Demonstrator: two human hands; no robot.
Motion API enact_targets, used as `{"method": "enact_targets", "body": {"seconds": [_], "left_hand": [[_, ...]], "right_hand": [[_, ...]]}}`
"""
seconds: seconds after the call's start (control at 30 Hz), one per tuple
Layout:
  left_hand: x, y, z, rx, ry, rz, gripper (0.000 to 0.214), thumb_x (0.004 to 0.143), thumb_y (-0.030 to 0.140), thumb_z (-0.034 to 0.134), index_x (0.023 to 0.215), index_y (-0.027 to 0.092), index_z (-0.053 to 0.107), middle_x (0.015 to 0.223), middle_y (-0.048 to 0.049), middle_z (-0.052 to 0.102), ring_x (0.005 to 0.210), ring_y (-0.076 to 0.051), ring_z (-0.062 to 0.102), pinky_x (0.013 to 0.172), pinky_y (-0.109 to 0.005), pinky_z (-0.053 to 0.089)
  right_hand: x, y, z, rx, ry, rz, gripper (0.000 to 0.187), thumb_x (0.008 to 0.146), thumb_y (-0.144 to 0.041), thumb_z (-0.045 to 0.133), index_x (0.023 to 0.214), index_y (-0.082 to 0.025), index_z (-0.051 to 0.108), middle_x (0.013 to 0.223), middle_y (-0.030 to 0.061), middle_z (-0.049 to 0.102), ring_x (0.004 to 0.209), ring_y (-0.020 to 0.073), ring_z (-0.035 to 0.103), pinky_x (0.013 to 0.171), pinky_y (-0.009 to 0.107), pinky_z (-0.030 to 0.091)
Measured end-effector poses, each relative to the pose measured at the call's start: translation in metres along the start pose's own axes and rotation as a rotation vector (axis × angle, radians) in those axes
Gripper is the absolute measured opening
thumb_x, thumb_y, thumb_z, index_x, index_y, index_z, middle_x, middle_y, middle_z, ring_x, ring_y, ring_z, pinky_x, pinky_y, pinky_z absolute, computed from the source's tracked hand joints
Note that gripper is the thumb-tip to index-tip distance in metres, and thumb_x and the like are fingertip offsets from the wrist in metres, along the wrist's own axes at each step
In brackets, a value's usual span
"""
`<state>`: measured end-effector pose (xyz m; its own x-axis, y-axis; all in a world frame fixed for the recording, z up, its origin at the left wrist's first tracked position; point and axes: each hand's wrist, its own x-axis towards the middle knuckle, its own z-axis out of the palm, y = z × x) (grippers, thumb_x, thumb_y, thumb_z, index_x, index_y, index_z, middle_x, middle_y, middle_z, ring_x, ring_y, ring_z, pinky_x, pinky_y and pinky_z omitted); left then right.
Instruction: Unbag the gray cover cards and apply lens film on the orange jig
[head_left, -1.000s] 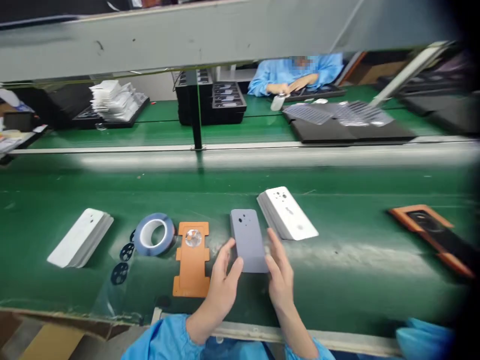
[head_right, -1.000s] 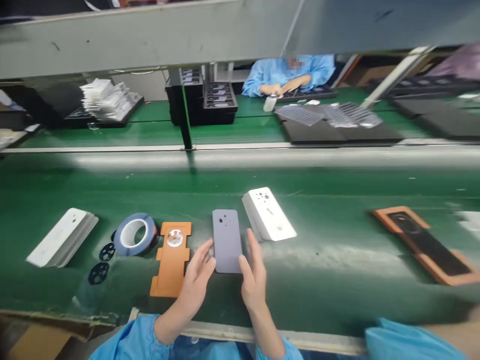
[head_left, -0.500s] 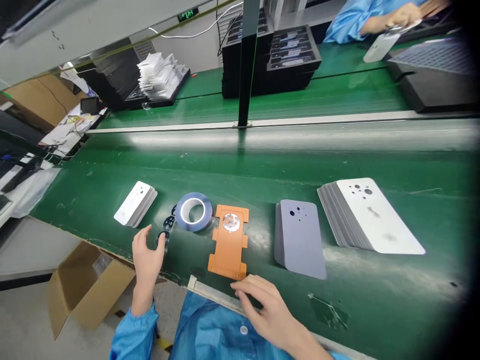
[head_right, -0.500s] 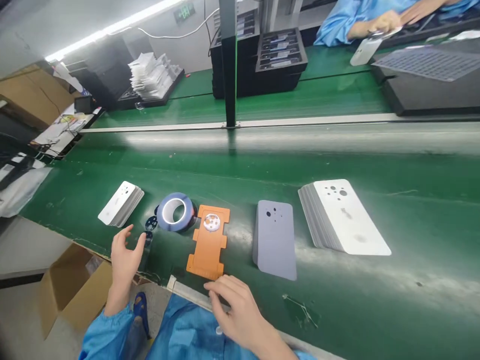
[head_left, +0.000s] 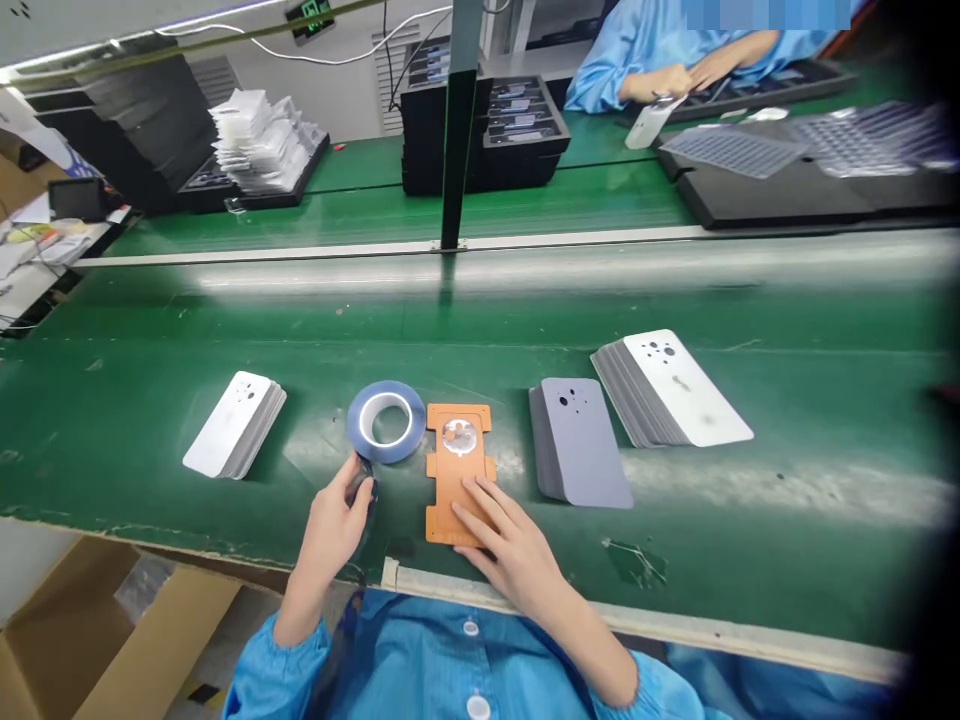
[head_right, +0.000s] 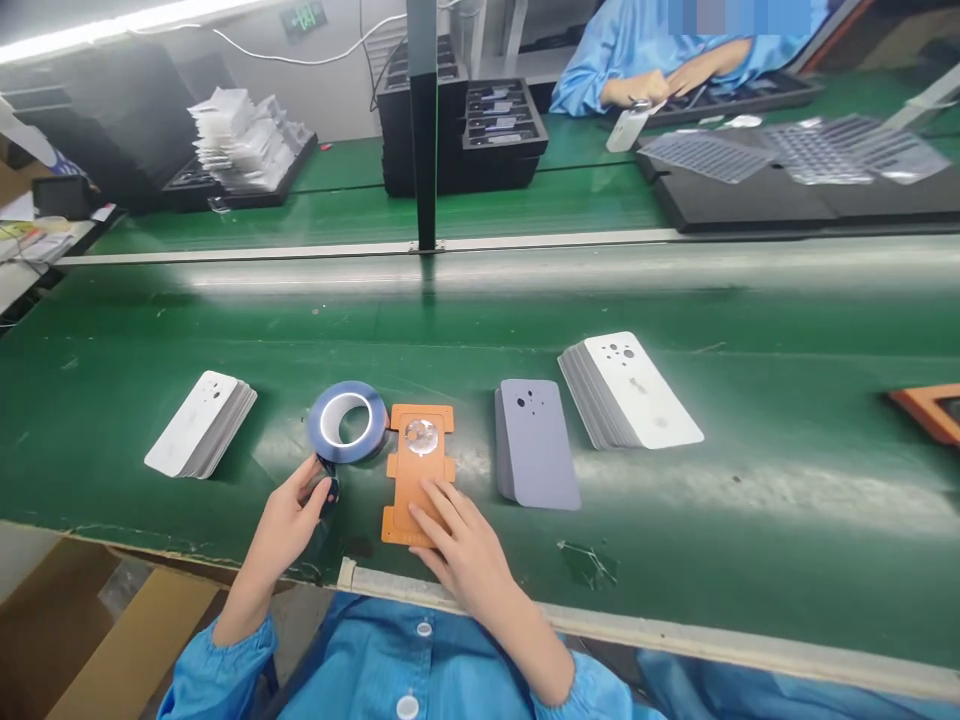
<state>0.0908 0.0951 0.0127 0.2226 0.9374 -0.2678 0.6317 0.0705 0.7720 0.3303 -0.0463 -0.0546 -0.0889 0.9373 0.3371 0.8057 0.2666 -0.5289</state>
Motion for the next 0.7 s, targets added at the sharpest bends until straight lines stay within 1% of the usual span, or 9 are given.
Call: {"method": "enact_targets", "body": {"seconds": [0.13,0.23,0.3,0.37,0.47,0.53,0.57,0.6,0.7], "left_hand": [[-0.012,0.004,0.009,-0.16,-0.195,-0.018,0.058,0.091,0.045,0.056,0.146,0.026,0.049,0.14,-0.0079,0.062,0.092,-0.026,0.075,0.07,-0.033,0.062],[-0.018,0.006,0.015,-0.274,-0.252,-0.082,0.064,0.088,0.046,0.061,0.147,0.025,0.047,0.144,-0.0101,0.058,0.096,-0.028,0.074,0.058,-0.03,0.062],[-0.019,0.007,0.016,-0.348,-0.224,-0.131,0.07,0.085,0.048,0.066,0.146,0.022,0.047,0.145,-0.0131,0.057,0.098,-0.03,0.074,0.055,-0.03,0.061],[-0.02,0.007,0.012,-0.407,-0.181,-0.146,0.075,0.082,0.051,0.069,0.145,0.018,0.047,0.14,-0.0163,0.06,0.1,-0.031,0.073,0.058,-0.032,0.062],[-0.025,0.002,0.003,-0.423,-0.124,-0.121,0.074,0.08,0.054,0.07,0.138,0.012,0.053,0.126,-0.0181,0.069,0.106,-0.031,0.071,0.079,-0.036,0.062],[-0.032,-0.003,0.0,-0.362,-0.086,-0.108,0.065,0.08,0.053,0.07,0.129,0.01,0.062,0.119,-0.0172,0.073,0.11,-0.03,0.069,0.092,-0.038,0.057],[-0.037,-0.005,0.0,-0.325,-0.07,-0.109,0.06,0.081,0.053,0.07,0.123,0.011,0.065,0.116,-0.0164,0.074,0.108,-0.03,0.069,0.092,-0.038,0.056],[-0.042,-0.006,0.001,-0.295,-0.061,-0.113,0.056,0.082,0.053,0.068,0.119,0.011,0.068,0.113,-0.0155,0.075,0.104,-0.03,0.071,0.088,-0.037,0.057],[-0.058,-0.005,-0.002,-0.326,-0.081,-0.12,0.048,0.085,0.055,0.063,0.108,0.014,0.073,0.105,-0.0124,0.076,0.087,-0.028,0.073,0.067,-0.035,0.059]], "right_hand": [[-0.015,0.003,-0.01,-0.002,-0.027,0.045,0.052,0.093,-0.027,0.064,0.144,-0.027,0.052,0.154,0.0102,0.044,0.142,0.0334,0.04,0.11,0.057,0.046],[-0.023,0.004,-0.02,-0.015,-0.064,0.074,0.051,0.094,-0.027,0.062,0.144,-0.026,0.052,0.155,0.0099,0.042,0.144,0.0324,0.038,0.112,0.056,0.044],[-0.027,0.004,-0.026,-0.024,-0.086,0.082,0.049,0.095,-0.027,0.06,0.143,-0.025,0.052,0.156,0.0101,0.041,0.144,0.0317,0.037,0.113,0.056,0.042],[-0.029,0.003,-0.03,-0.034,-0.1,0.08,0.049,0.094,-0.027,0.061,0.142,-0.024,0.054,0.156,0.0104,0.041,0.144,0.0316,0.038,0.114,0.056,0.041],[-0.026,0.001,-0.035,-0.064,-0.096,0.073,0.046,0.091,-0.031,0.064,0.136,-0.021,0.059,0.153,0.0127,0.045,0.142,0.0338,0.041,0.113,0.058,0.041],[-0.019,-0.002,-0.037,-0.075,-0.052,0.071,0.041,0.09,-0.032,0.065,0.129,-0.021,0.064,0.146,0.0139,0.053,0.136,0.0347,0.048,0.111,0.059,0.042],[-0.014,-0.003,-0.038,-0.067,-0.018,0.07,0.037,0.091,-0.031,0.064,0.126,-0.021,0.065,0.141,0.014,0.058,0.132,0.0342,0.053,0.11,0.059,0.044],[-0.008,-0.005,-0.038,-0.048,0.017,0.069,0.034,0.091,-0.03,0.063,0.124,-0.021,0.067,0.134,0.0137,0.063,0.127,0.0332,0.057,0.108,0.058,0.046],[0.014,-0.017,-0.033,0.089,0.069,0.074,0.026,0.094,-0.025,0.06,0.118,-0.022,0.068,0.12,0.012,0.07,0.111,0.0283,0.065,0.097,0.049,0.054]]}}
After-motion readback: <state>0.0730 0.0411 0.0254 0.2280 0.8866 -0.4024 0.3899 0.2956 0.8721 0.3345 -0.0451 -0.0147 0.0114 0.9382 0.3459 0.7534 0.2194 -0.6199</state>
